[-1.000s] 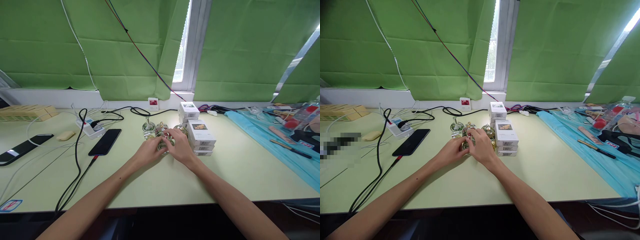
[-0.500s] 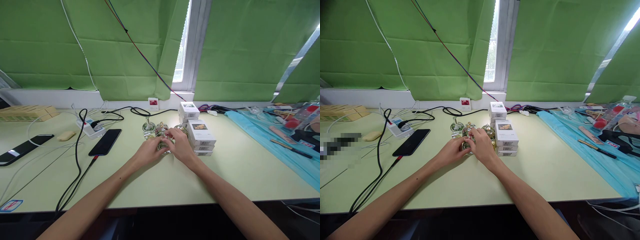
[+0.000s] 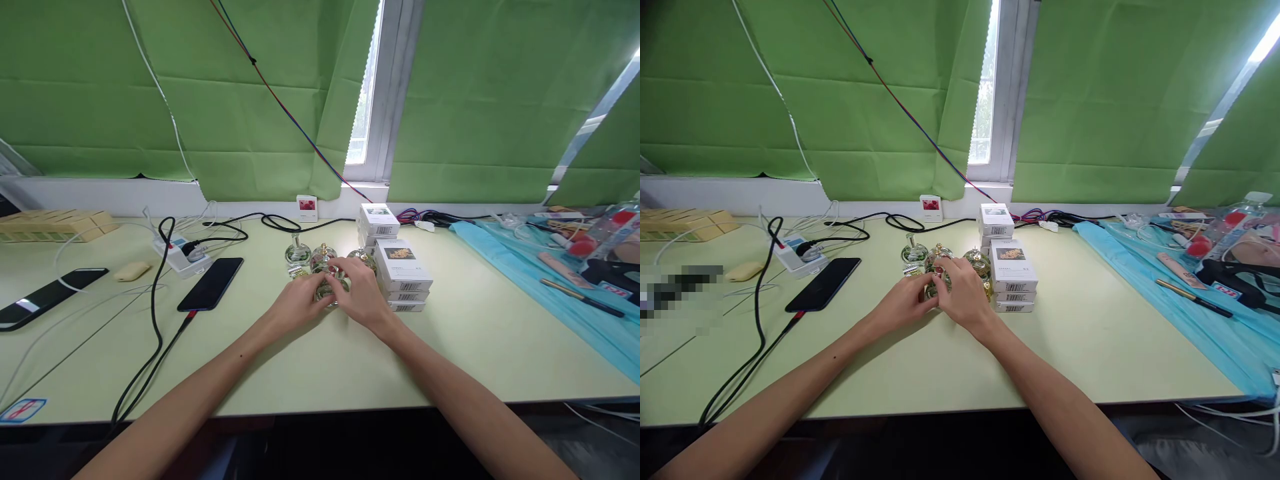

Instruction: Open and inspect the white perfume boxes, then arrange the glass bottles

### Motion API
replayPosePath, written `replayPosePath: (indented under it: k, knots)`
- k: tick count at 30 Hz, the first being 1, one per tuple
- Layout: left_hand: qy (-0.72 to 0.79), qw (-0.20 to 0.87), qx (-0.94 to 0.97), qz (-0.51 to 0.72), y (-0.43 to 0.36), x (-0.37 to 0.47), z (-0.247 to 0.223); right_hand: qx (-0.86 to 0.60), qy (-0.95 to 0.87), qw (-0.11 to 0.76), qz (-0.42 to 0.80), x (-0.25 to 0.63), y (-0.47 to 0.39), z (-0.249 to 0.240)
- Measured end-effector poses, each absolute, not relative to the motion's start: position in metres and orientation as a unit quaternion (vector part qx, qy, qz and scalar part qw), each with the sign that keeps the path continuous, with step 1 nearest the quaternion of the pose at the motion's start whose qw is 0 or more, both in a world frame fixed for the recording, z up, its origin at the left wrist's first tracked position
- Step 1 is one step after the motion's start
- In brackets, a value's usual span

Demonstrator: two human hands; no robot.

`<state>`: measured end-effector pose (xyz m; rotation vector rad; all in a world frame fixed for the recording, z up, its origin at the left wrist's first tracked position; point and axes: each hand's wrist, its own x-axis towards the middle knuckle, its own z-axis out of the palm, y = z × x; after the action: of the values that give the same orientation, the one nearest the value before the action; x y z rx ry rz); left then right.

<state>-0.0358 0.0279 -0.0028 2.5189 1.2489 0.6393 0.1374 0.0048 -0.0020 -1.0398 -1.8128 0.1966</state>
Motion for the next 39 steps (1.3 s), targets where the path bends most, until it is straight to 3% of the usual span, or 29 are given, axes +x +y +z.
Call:
replayPosePath:
  k: [39]
  knots:
    - [0.425, 0.136, 0.866, 0.226, 0.0273, -0.0375, -0.0023, -0.42, -0.755, 0.493, 0.098, 0.1412, 0.0081, 0.0012]
